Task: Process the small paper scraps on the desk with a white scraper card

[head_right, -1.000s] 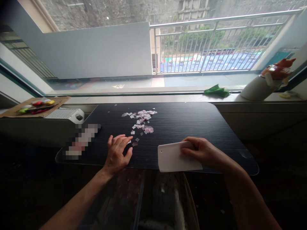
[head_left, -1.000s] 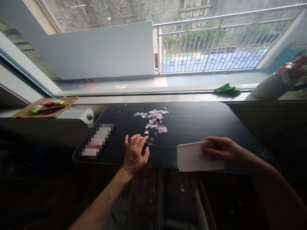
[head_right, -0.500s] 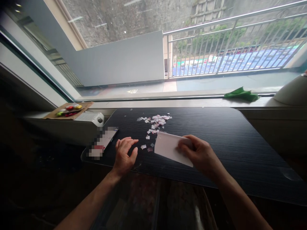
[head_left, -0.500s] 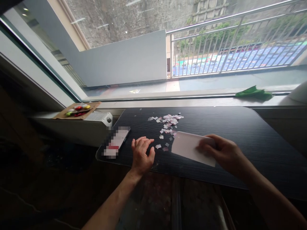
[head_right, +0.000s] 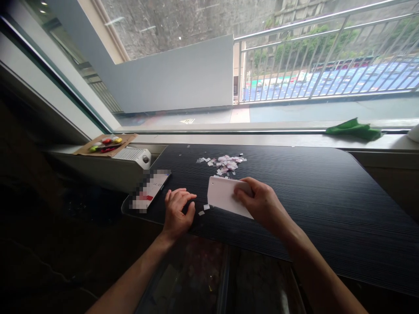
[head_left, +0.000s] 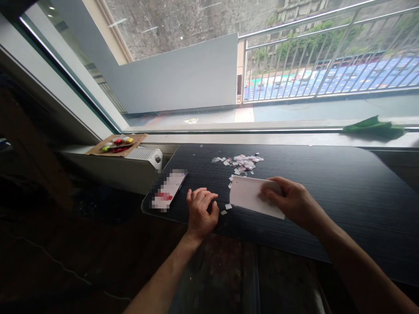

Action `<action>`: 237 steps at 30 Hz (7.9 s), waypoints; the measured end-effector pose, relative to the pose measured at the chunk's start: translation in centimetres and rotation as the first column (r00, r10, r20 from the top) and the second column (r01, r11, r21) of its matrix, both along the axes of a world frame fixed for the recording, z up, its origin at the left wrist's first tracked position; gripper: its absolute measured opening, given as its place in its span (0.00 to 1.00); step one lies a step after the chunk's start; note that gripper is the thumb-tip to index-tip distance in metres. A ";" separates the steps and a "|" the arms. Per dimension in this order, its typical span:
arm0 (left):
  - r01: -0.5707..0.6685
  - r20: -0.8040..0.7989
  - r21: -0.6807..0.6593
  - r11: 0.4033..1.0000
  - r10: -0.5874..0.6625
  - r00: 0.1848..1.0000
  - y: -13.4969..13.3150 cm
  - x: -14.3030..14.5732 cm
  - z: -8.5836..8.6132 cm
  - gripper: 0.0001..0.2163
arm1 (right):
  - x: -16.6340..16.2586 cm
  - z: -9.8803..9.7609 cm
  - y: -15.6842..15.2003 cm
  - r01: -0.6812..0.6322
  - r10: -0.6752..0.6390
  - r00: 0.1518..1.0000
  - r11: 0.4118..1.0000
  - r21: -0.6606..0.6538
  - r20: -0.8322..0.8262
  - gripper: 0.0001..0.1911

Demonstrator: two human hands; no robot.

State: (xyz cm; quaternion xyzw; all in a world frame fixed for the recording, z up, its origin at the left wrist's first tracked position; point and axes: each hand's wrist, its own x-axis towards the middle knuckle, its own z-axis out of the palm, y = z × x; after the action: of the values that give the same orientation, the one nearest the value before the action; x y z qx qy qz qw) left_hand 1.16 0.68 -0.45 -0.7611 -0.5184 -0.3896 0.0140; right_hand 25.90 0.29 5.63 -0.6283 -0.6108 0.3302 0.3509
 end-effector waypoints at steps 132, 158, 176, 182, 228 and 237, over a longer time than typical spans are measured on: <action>-0.057 0.094 0.047 0.997 0.052 0.994 0.8 -0.9 0.2 0.10 | 10.5 -0.4 -2.4 -0.306 0.220 0.945 0.853 -0.423 -0.240 0.23; -0.073 0.140 0.033 0.997 0.068 0.988 0.8 -1.0 -1.0 0.10 | 2.0 -3.1 -1.8 0.061 -0.084 0.959 0.994 -0.091 -0.272 0.17; -0.075 0.129 0.076 0.994 0.065 0.989 1.9 -1.5 -2.0 0.10 | 1.1 -3.0 -1.4 0.001 -0.014 0.984 0.997 -0.072 -0.180 0.15; -0.093 0.145 0.084 0.992 0.081 0.986 2.1 -1.3 -2.1 0.10 | 1.3 -3.3 -1.1 0.028 -0.036 0.986 0.998 -0.053 -0.163 0.14; -0.126 0.084 0.092 0.988 0.118 0.989 3.0 -0.2 -1.9 0.11 | -3.7 -8.3 -8.3 0.748 -0.532 0.584 0.647 0.151 -0.613 0.28; -0.088 0.022 0.103 0.991 0.086 0.996 2.8 0.0 -1.6 0.11 | -2.9 -8.9 -9.5 0.777 -0.599 0.551 0.622 0.096 -0.581 0.29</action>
State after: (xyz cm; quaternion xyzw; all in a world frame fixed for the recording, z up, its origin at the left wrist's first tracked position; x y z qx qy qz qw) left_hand 1.12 3.46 -2.05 -0.7325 -0.5303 -0.4217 0.0659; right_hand 22.95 -9.24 -3.29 -0.6402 -0.2444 0.2001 0.7003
